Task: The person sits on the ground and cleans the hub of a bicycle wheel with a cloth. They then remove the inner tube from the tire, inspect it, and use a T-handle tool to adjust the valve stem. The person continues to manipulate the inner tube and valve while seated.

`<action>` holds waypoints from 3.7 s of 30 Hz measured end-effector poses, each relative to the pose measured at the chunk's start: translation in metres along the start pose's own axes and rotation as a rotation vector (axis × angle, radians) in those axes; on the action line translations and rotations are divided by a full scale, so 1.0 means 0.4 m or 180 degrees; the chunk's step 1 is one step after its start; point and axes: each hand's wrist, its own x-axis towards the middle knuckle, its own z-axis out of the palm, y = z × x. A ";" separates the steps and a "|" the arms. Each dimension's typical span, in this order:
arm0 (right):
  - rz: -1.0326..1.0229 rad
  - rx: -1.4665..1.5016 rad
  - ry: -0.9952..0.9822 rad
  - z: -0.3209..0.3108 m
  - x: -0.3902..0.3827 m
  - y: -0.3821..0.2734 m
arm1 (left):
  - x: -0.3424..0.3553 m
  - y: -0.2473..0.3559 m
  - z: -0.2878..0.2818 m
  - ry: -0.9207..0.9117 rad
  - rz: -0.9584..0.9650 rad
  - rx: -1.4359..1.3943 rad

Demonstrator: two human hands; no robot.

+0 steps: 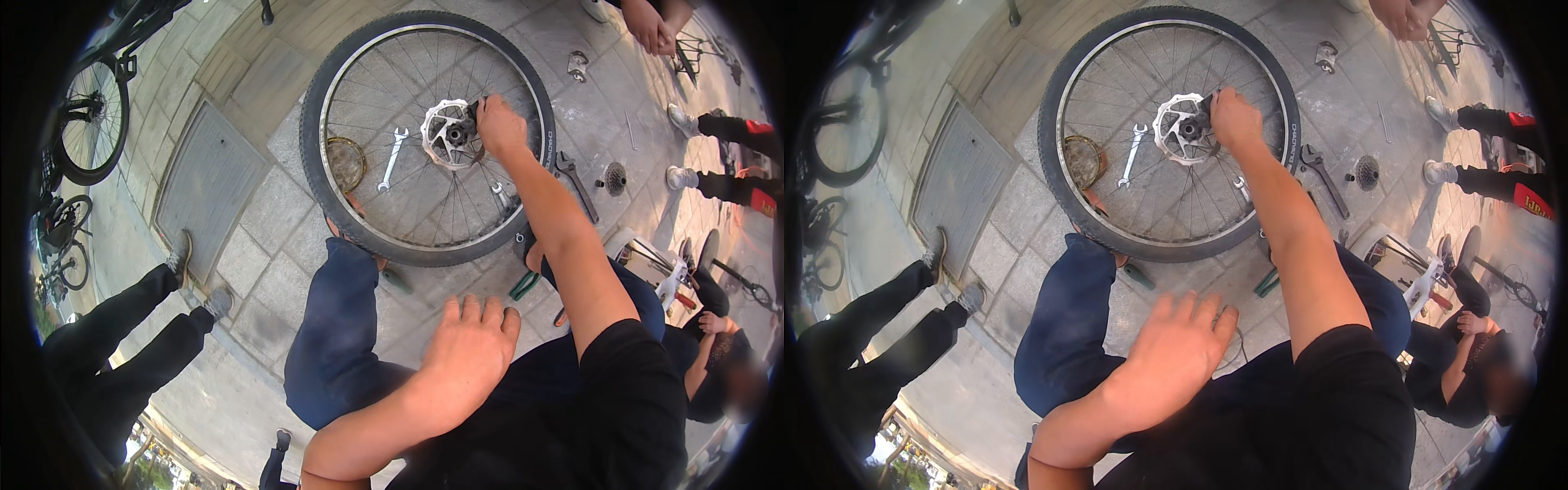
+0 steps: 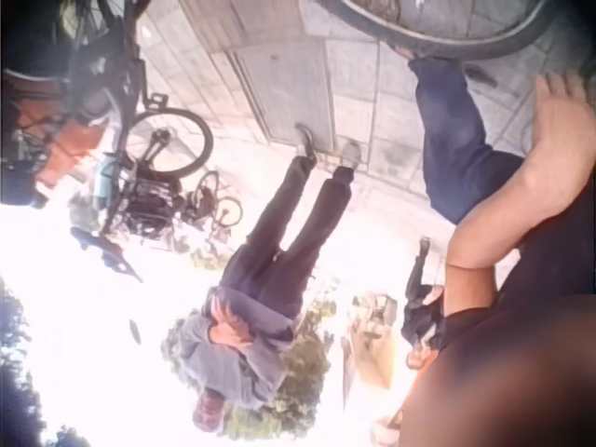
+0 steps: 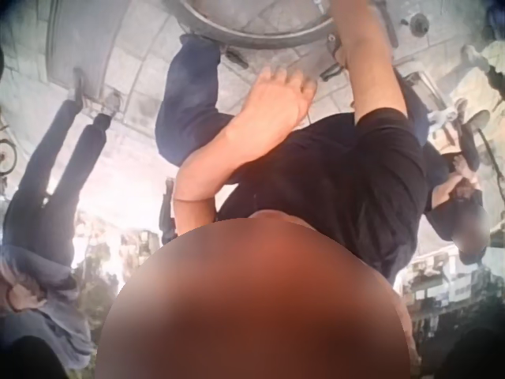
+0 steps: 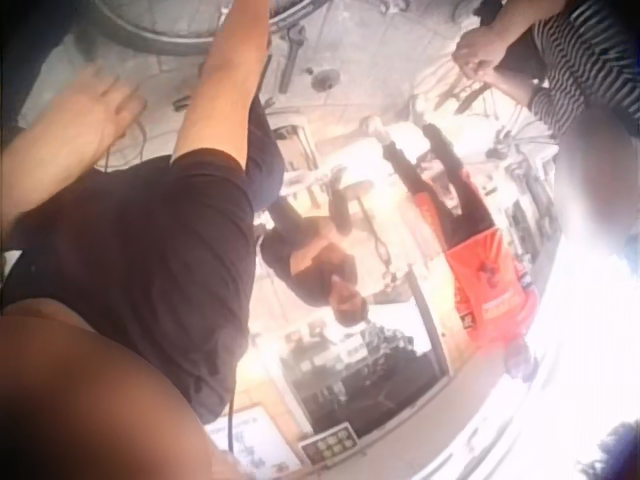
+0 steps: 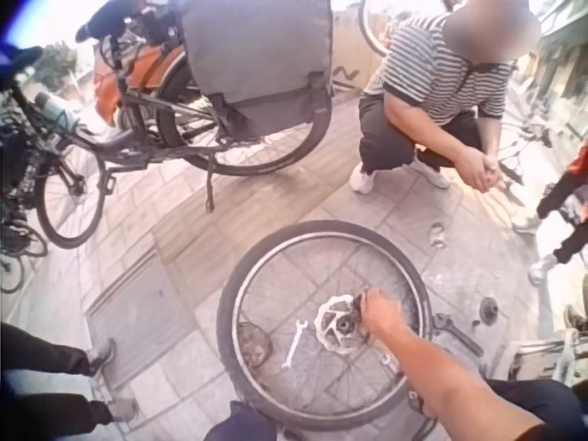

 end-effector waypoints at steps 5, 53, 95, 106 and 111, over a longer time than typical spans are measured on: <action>0.0661 0.0236 -0.0152 0.029 -0.146 0.036 | 0.007 0.012 0.005 0.0141 0.0122 0.0151; -0.0455 0.1297 0.0807 -0.813 -0.461 0.139 | 0.103 -0.356 0.511 0.0571 -0.3736 -0.4607; 0.0070 0.1040 0.0415 -0.866 -0.480 0.268 | 0.153 -0.069 -0.066 0.4085 -0.0833 -0.4229; 0.0577 0.1530 0.0512 -0.816 -0.387 0.356 | -0.221 0.194 -0.040 0.3955 -0.0677 -0.3348; 0.0944 0.1742 0.0476 -0.720 -0.321 0.441 | -0.449 0.311 -0.063 0.4230 -0.0339 -0.3395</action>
